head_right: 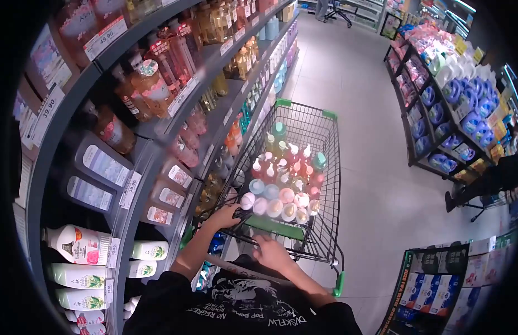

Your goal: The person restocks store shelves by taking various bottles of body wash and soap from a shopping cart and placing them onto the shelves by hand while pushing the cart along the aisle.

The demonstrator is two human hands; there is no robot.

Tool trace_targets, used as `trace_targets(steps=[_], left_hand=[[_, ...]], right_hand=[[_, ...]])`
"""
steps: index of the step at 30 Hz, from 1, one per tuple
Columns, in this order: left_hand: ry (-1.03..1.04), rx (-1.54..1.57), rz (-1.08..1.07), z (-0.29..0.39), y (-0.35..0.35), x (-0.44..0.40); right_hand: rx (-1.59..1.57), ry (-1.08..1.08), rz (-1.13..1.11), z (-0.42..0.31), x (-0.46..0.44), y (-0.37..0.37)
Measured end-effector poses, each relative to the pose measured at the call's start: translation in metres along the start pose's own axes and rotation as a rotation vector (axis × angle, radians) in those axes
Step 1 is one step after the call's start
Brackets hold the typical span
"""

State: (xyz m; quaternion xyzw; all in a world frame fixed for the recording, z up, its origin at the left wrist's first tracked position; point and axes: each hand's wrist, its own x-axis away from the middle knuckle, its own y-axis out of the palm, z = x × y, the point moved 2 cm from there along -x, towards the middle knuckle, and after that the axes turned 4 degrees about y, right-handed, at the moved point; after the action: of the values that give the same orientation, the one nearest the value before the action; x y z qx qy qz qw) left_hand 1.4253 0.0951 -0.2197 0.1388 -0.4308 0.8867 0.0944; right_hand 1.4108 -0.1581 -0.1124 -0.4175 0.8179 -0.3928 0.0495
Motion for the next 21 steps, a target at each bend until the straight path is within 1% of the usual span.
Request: trace_targets(steps=[1,2,3,5,6,10,13,14,17,19,21], left_hand=[[-0.031,-0.024,-0.117,-0.007,0.006,-0.003],[-0.061,-0.047,-0.232,-0.013,0.011,-0.005],[-0.045,-0.033,-0.259,-0.01,0.008,-0.006],[-0.04,-0.029,-0.195,-0.002,0.002,-0.002],[-0.041,-0.03,-0.167,0.0,0.0,0.0],[-0.033,-0.019,-0.159,-0.005,0.005,-0.005],[-0.085,-0.005,-0.177,-0.004,0.005,-0.006],[-0.073,0.0,-0.179,-0.007,0.007,-0.008],[-0.054,0.011,-0.177,-0.012,0.01,-0.013],[-0.058,0.01,-0.172,0.001,-0.001,-0.009],[-0.065,0.007,-0.168,-0.003,0.002,-0.012]], right_hand=[[-0.054,0.064,-0.014,0.001,0.003,-0.001],[-0.076,0.052,0.011,0.006,0.005,0.001],[-0.093,0.036,0.036,0.011,0.007,0.003],[-0.1,-0.013,0.11,0.016,0.007,0.005],[-0.111,-0.026,0.108,0.017,0.006,0.006],[-0.124,-0.081,0.132,0.017,0.0,0.003],[-0.123,-0.116,0.173,0.021,-0.001,0.005],[-0.125,-0.129,0.188,0.022,-0.002,0.006],[-0.148,-0.121,0.181,0.018,-0.004,0.0],[-0.14,-0.118,0.178,0.021,-0.006,0.001],[-0.134,-0.126,0.188,0.023,-0.009,0.002]])
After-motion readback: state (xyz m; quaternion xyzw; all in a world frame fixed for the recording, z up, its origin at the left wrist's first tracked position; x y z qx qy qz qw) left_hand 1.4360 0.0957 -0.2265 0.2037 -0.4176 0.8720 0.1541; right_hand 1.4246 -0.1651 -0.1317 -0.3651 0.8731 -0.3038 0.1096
